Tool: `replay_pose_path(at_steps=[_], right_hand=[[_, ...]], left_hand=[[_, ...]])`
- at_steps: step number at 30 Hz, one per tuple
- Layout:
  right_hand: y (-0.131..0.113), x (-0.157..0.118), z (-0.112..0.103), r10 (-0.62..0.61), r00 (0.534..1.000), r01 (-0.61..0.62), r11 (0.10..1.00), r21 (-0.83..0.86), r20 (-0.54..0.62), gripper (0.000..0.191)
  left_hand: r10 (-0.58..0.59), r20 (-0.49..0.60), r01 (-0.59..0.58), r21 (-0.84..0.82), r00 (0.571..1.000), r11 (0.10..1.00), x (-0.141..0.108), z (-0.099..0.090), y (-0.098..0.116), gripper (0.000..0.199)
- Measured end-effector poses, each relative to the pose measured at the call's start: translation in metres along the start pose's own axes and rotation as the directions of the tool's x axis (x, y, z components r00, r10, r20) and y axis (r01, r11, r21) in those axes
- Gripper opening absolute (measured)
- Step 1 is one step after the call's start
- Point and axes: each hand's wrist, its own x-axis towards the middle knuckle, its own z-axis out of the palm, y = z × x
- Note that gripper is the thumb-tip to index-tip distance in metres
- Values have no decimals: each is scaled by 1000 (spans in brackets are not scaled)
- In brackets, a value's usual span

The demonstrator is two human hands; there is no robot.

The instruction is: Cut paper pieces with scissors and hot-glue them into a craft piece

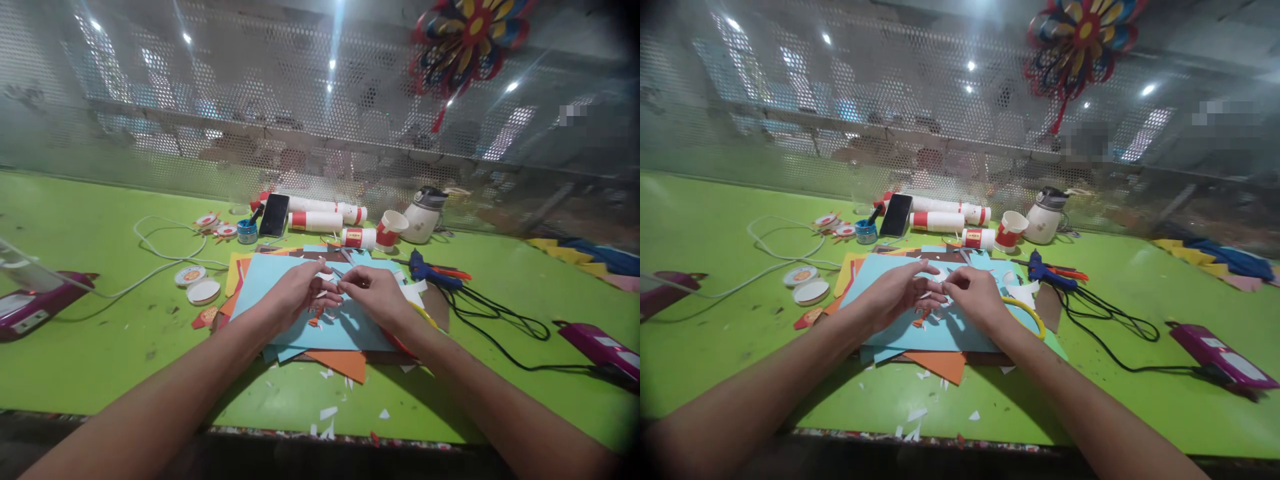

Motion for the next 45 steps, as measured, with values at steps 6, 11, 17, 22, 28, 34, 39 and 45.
replay_pose_path(at_steps=[6, 11, 17, 22, 28, 34, 39, 45], right_hand=[[-8, -8, -1, 115, 990, -134, 947, 293, 80, 20], [0, -12, 16, 212, 969, -248, 842, 479, 129, 25], [3, -17, 27, 291, 947, -305, 689, 658, 135, 29], [-4, -20, 33, 322, 941, -296, 632, 716, 104, 29], [-7, -20, 45, 354, 933, -275, 592, 758, 63, 31], [-11, -22, 48, 368, 928, -275, 565, 778, 61, 24], [-10, -22, 43, 353, 930, -296, 545, 784, 106, 17], [-10, -21, 37, 314, 944, -270, 554, 788, 102, 13]], left_hand=[[-30, -89, 18, -134, 996, 991, 2, 1, 0, 15], [69, -176, -102, -186, 982, 977, -2, 10, -4, 16], [246, -239, -285, -142, 939, 948, -9, 25, -14, 24], [346, -243, -369, -54, 906, 928, -15, 32, -21, 29], [430, -272, -413, 121, 861, 903, -19, 37, -26, 35], [637, -58, -530, 500, 769, 685, -18, 32, -39, 44], [652, 159, -546, 708, 741, 448, -19, 29, -41, 53], [669, 199, -572, 718, 716, 398, -21, 31, -35, 51]])
